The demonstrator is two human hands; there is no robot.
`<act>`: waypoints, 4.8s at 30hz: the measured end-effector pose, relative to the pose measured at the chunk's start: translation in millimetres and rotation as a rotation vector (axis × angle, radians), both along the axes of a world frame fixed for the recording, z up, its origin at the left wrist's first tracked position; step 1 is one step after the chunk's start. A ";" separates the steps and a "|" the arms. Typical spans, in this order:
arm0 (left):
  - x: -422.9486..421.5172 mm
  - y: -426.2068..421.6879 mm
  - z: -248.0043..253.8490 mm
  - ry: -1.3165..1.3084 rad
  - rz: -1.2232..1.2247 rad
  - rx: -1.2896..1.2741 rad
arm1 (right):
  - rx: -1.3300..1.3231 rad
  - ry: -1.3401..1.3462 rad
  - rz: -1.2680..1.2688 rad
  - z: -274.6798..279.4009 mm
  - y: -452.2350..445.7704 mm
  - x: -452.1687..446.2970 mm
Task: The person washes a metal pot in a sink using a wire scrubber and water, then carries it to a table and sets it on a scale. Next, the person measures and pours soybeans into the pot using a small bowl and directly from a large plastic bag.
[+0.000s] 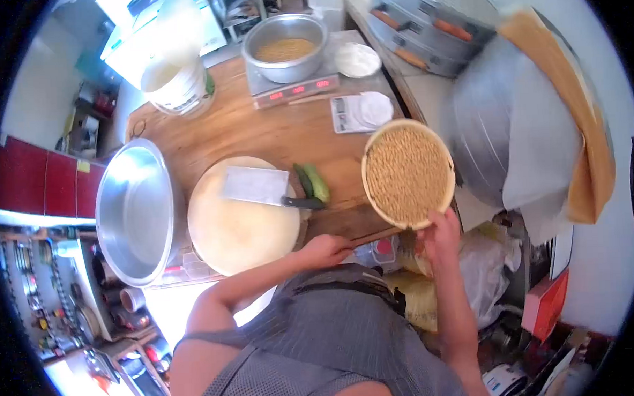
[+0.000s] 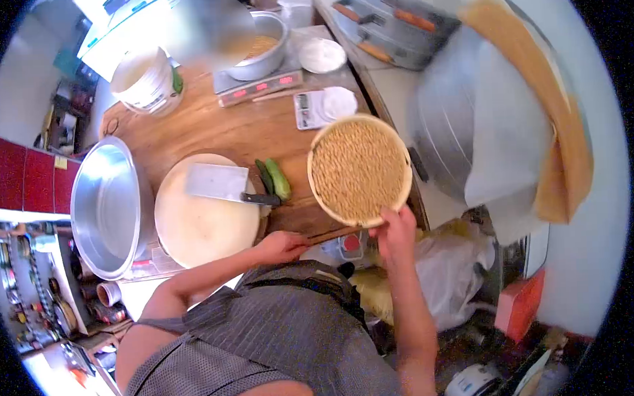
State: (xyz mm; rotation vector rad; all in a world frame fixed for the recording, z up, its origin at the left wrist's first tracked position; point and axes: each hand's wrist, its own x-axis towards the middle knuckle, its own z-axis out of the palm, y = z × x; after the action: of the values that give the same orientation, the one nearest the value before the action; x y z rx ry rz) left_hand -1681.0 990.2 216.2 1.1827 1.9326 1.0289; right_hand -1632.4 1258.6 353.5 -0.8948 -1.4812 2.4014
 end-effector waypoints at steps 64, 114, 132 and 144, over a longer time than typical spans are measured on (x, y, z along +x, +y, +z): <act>-98.9 -115.9 -18.8 -0.184 0.367 0.333 | 0.671 0.183 0.239 -18.0 -72.2 -524.5; -533.2 -380.7 8.7 -0.676 1.709 0.722 | 0.774 0.227 0.306 -23.4 -78.9 -527.7; -451.7 -297.6 21.9 -0.541 1.652 0.838 | 0.084 0.217 0.133 -29.3 -48.0 -496.2; -381.3 -278.3 10.1 -0.656 1.697 0.754 | 0.280 0.275 0.206 -23.2 -33.9 -473.1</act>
State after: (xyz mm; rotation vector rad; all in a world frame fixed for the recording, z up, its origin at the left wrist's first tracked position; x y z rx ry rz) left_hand -2062.3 711.8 226.4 -0.9228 1.6676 2.6051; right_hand -2105.4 1224.7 330.3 -0.3521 -1.8070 2.2532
